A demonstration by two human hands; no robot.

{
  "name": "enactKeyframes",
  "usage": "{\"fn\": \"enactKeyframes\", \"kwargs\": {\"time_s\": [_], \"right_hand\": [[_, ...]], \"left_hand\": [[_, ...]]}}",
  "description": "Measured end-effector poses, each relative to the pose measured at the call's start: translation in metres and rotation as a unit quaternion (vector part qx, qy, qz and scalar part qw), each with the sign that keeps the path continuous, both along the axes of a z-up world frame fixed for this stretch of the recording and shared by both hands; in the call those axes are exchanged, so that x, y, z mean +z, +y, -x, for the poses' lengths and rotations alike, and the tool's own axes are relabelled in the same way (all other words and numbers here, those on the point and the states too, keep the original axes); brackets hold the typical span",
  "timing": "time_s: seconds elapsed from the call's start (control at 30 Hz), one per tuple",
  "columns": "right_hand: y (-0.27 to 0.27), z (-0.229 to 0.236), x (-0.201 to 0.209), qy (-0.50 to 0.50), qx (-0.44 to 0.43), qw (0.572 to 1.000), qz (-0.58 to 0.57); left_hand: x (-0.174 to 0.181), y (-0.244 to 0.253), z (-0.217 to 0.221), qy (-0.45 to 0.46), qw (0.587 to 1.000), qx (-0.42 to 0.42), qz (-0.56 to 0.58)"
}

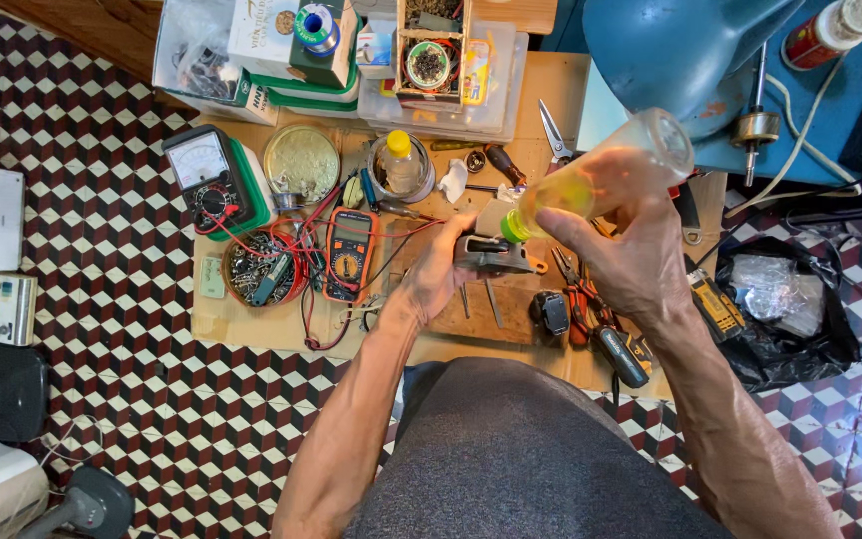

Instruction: The person disassembles a small electrical motor, cleans the internal components with a cloth, and applies oil to the bearings using a squeeze bottle. They handle the motor housing, rotor, and stator, then reassemble the parts on the workbench.

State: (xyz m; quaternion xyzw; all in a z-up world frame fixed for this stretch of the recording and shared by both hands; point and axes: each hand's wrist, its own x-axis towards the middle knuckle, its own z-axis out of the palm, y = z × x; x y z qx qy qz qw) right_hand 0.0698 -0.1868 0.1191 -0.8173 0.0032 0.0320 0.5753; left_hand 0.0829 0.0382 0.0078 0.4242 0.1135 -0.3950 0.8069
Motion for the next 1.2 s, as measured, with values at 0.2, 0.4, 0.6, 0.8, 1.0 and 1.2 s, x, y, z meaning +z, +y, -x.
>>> {"fn": "enactKeyframes", "kwargs": {"time_s": [0.2, 0.4, 0.6, 0.8, 1.0, 1.2], "right_hand": [[-0.011, 0.033, -0.004, -0.017, -0.104, 0.994, -0.022], [-0.027, 0.063, -0.011, -0.009, -0.205, 0.979, 0.003], [-0.026, 0.076, -0.031, -0.086, -0.205, 0.973, 0.062], [-0.017, 0.074, -0.044, -0.074, -0.220, 0.965, 0.126], [-0.012, 0.062, -0.048, -0.043, -0.233, 0.962, 0.135], [-0.011, 0.056, -0.045, -0.028, -0.230, 0.964, 0.131]], "left_hand": [[-0.015, -0.022, -0.007, 0.003, 0.996, -0.080, -0.031], [-0.034, -0.064, -0.025, 0.035, 0.995, -0.084, -0.048], [-0.052, -0.095, -0.042, 0.062, 0.995, -0.065, -0.035], [-0.079, -0.099, -0.052, 0.077, 0.979, -0.185, -0.036], [-0.083, -0.101, -0.058, 0.089, 0.975, -0.197, -0.044], [-0.089, -0.102, -0.058, 0.104, 0.976, -0.180, -0.063]]}}
